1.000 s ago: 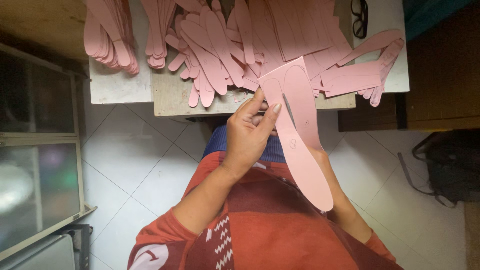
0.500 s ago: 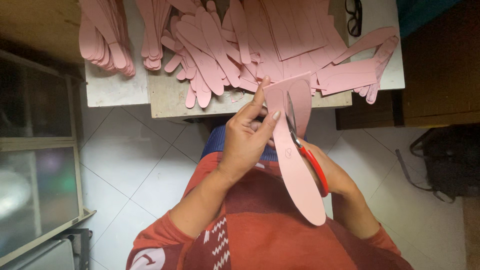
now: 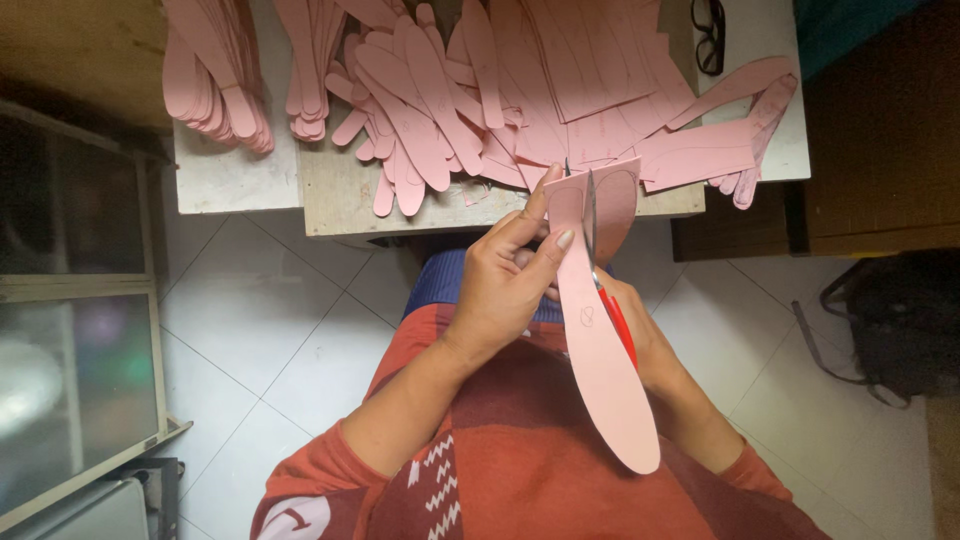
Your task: The person uses red-handled scissors to cut pink foam pieces into elongated oval shapes. They repeatedly trim the edges of each piece and place the finished shapes on a table alongside many previously cut pieces.
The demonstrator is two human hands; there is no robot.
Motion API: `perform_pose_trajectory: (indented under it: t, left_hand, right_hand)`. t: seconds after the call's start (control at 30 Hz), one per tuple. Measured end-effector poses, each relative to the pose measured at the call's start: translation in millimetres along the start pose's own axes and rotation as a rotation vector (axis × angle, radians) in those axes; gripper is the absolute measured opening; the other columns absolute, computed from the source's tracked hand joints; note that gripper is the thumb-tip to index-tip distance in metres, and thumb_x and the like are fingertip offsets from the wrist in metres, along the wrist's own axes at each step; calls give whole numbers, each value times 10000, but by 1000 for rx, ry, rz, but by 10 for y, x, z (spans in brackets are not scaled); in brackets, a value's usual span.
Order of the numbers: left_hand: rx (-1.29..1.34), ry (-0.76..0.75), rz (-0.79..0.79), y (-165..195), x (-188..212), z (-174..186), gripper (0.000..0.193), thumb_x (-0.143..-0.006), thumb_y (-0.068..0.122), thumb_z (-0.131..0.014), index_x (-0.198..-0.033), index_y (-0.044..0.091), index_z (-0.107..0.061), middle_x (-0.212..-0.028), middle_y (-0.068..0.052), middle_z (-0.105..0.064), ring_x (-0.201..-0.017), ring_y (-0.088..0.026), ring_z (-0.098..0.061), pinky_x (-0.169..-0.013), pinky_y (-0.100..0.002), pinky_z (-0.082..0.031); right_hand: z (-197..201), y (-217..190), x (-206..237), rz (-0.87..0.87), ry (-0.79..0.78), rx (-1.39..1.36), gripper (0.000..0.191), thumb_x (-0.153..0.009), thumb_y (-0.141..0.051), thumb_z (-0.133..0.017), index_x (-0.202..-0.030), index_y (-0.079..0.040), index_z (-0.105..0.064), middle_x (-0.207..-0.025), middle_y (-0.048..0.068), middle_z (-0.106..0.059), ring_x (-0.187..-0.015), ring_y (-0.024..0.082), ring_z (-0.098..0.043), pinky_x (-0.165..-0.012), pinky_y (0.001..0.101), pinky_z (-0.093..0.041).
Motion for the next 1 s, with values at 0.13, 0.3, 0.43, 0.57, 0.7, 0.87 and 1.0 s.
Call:
perform_pose_trajectory:
  t: [0.13,0.3,0.43,0.57,0.7,0.87,1.0]
  left_hand:
    - [21,-4,11,-15,-16,-4,589,-1035,89,-651,-1578,170,-440,-1093,-26,-598,-812,-35,-671,-667,-206,-619]
    - [40,5,37,-71,-38,4,608,-1025,80,-658,-1583,167,-432,-1093,-33,-599,-789,-38,-664,-632,-206,-606]
    - [97,0,65,-149,-53,9,629,-1018,81,-658,-1590,171,-410,-1077,-19,-613,-789,-34,-668,-626,-203,-596]
    - [119,25,92,-256,-74,42,656,-1003,98,-657,-1595,169,-384,-999,0,-635,-762,-23,-665,-621,-190,-585]
    - [56,152,19,-272,-124,115,464,-1039,111,-680,-1482,45,-556,-940,-1,-686,-777,-18,-638,-676,-173,-543]
    - [-16,270,-78,-166,-182,197,154,-1041,161,-669,-1094,19,-637,-823,25,-666,-721,-7,-565,-633,-183,-493]
    - [-118,259,-104,-34,-256,174,177,-1038,191,-664,-975,37,-604,-743,27,-621,-649,-15,-515,-557,-206,-439]
  right_hand:
    - [23,-31,8,-39,22,-70,722,-844,-123,-726,-1491,37,-450,-1351,163,-693,-1250,223,-678,-1017,328,-548]
    - [69,-84,30,-62,75,46,638,-793,-137,-776,-1366,40,-558,-1184,138,-766,-1097,176,-723,-901,312,-571]
    - [114,46,56,-142,123,38,509,-847,-151,-742,-1315,13,-626,-1102,99,-790,-999,107,-716,-833,282,-579]
    - [164,295,104,-254,182,20,366,-854,-155,-753,-1168,15,-674,-948,73,-755,-844,70,-650,-710,281,-558]
    - [197,353,93,-235,209,151,274,-811,-152,-797,-975,17,-657,-808,47,-729,-738,69,-622,-639,289,-546]
    - [181,280,46,-160,210,208,213,-917,-151,-641,-1058,9,-648,-794,44,-705,-730,91,-618,-671,292,-545]
    - [149,409,34,-204,57,31,314,-996,-263,-530,-1139,3,-618,-892,60,-679,-789,101,-590,-694,293,-529]
Point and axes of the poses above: each hand's wrist, its own x-axis away from the middle knuckle, its own z-axis out of the back of the hand, y = z × x, the point moved 10 cm from there along -x, towards the middle knuckle
